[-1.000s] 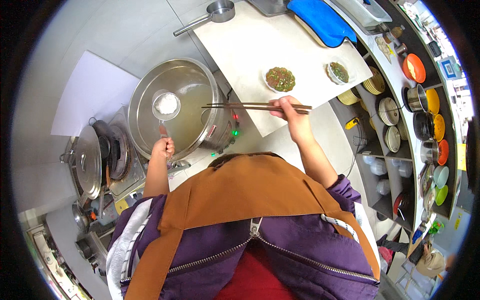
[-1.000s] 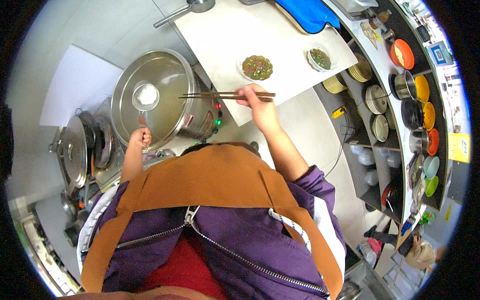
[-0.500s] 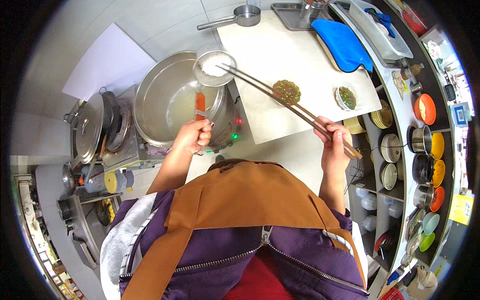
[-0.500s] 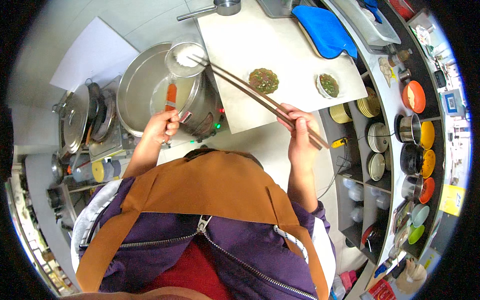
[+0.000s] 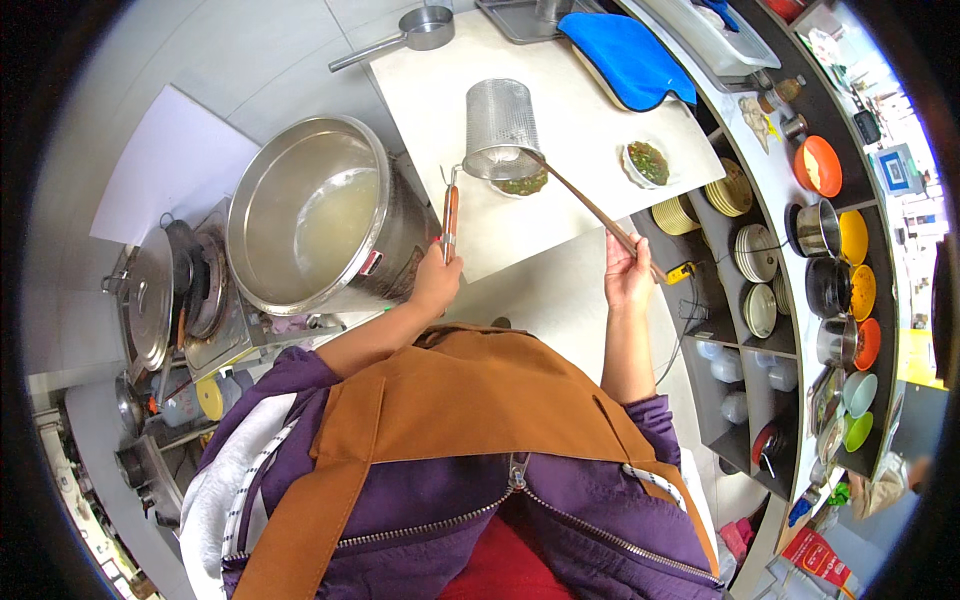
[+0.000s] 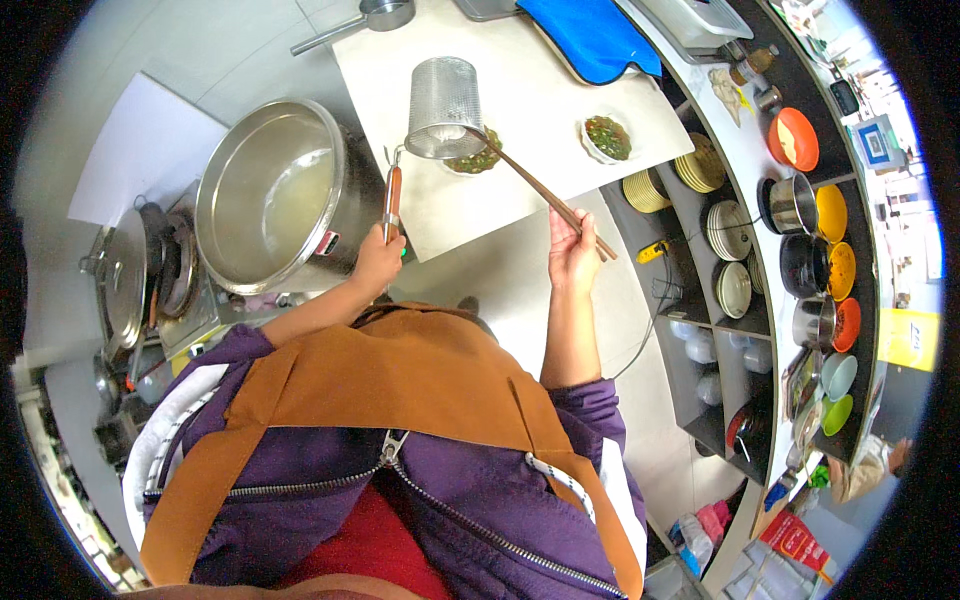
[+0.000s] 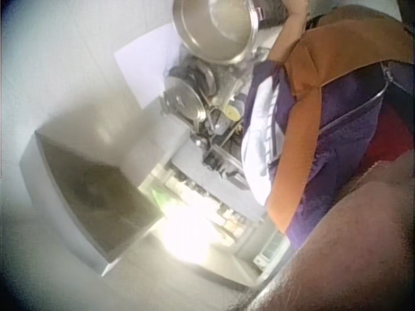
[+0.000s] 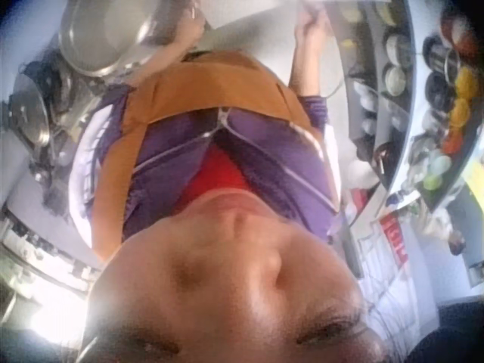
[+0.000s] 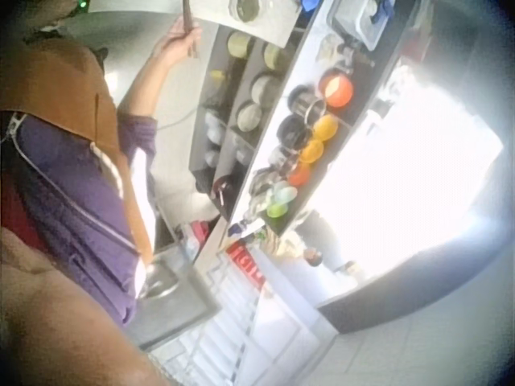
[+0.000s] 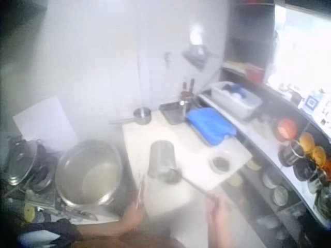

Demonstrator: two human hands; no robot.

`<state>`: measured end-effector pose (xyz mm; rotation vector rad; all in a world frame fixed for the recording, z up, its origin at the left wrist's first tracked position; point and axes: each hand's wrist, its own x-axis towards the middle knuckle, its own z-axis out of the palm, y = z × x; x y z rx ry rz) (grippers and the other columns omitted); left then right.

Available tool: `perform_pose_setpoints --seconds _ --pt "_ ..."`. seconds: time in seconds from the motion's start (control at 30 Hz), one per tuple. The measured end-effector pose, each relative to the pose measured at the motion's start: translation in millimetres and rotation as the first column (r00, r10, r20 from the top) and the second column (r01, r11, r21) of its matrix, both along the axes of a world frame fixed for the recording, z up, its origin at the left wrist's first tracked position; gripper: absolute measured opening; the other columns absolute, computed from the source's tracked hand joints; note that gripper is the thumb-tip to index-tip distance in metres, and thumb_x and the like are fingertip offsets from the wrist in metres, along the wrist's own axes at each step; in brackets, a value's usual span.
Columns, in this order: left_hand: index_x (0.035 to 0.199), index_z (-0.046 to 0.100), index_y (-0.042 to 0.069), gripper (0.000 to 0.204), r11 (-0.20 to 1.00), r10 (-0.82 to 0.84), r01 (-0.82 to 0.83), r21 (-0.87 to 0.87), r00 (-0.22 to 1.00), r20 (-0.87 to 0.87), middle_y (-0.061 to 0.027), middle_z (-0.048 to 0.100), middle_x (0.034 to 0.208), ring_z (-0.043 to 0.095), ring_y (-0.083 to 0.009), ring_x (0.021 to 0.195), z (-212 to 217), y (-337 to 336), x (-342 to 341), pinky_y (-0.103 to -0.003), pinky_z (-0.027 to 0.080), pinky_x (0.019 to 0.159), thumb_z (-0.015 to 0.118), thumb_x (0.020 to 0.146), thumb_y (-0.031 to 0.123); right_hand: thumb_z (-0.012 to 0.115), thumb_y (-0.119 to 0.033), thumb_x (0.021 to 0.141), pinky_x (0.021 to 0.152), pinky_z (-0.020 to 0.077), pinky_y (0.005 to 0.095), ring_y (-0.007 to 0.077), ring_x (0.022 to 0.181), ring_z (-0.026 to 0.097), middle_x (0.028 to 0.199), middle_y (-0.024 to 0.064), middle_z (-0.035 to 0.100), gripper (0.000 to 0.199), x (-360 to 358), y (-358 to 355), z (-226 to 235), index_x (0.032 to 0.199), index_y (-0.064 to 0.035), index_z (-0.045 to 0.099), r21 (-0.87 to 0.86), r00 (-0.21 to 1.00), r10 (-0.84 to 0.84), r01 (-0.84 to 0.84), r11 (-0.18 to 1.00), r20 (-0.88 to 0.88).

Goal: The person assembles two noodle bowls in a commercial kitchen. They place pre-portioned ingredients into bowls, cook noodles in a large pot using a strainer, and transfer them into the bowls. They add broth, meat, and seasonings, then hand the finished bowls to a customer.

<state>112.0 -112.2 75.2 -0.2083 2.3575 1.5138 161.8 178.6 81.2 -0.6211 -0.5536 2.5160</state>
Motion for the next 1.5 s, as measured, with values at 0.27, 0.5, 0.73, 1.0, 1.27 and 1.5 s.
perform_pose_setpoints --seconds 0.27,0.5,0.73,1.0,1.27,1.5 --pt "0.092 0.047 0.002 0.022 0.982 -0.016 -0.02 -0.187 0.982 -0.189 -0.0194 0.058 0.076 0.057 -0.0382 0.072 -35 20 -20 -0.045 0.042 0.063 0.054 0.075 0.015 0.048 -0.017 0.09 0.088 0.0497 0.0355 0.0336 0.1 0.056 0.096 0.0167 0.059 0.02 25 24 -71 0.085 0.0023 0.053 -0.288 0.998 0.0 0.017 0.958 0.06" --pt "0.09 0.045 0.003 0.019 0.971 -0.006 -0.045 -0.236 0.977 -0.212 -0.0178 0.055 0.074 0.054 -0.036 0.068 -46 42 -40 -0.044 0.041 0.061 0.055 0.077 0.013 0.05 -0.016 0.089 0.086 0.0504 0.0355 0.0332 0.097 0.057 0.092 0.0137 0.06 0.019 35 34 -75 0.085 0.0022 0.053 -0.273 0.989 -0.07 0.104 0.956 0.133" --pt "0.089 0.044 0.003 0.018 0.957 -0.01 -0.08 -0.278 0.951 -0.308 -0.0212 0.055 0.072 0.054 -0.041 0.071 -50 48 -51 -0.046 0.041 0.062 0.054 0.077 0.012 0.049 -0.017 0.09 0.089 0.0488 0.0377 0.0323 0.097 0.057 0.095 0.0183 0.06 0.021 44 46 -67 0.085 0.0027 0.053 -0.142 0.994 -0.07 0.082 0.987 0.085" --pt "0.094 0.043 0.004 0.022 0.945 -0.022 -0.075 -0.319 0.957 -0.29 -0.0227 0.059 0.079 0.056 -0.0415 0.077 -41 52 -68 -0.048 0.042 0.068 0.053 0.076 0.013 0.049 -0.016 0.09 0.088 0.0492 0.0379 0.0297 0.093 0.059 0.091 0.014 0.06 0.02 54 52 -56 0.084 0.0024 0.054 -0.092 0.978 -0.093 0.111 0.99 0.187" --pt "0.092 0.043 0.004 0.021 0.956 -0.016 -0.099 -0.276 0.922 -0.387 -0.0227 0.058 0.076 0.056 -0.0419 0.075 -16 52 -73 -0.047 0.043 0.065 0.054 0.076 0.013 0.051 -0.015 0.088 0.081 0.0537 0.0356 0.0311 0.089 0.06 0.086 0.011 0.06 0.017 52 61 -21 0.083 0.0017 0.053 -0.046 0.991 -0.108 0.111 0.993 0.073" --pt "0.093 0.044 0.003 0.02 0.97 0.02 -0.129 -0.204 0.883 -0.468 -0.022 0.058 0.075 0.056 -0.0409 0.074 13 51 -81 -0.046 0.043 0.064 0.053 0.078 0.013 0.049 -0.016 0.09 0.08 0.0536 0.036 0.033 0.089 0.061 0.088 0.0159 0.062 0.02 49 73 17 0.082 0.0011 0.054 -0.013 0.998 -0.068 0.067 0.998 -0.016"
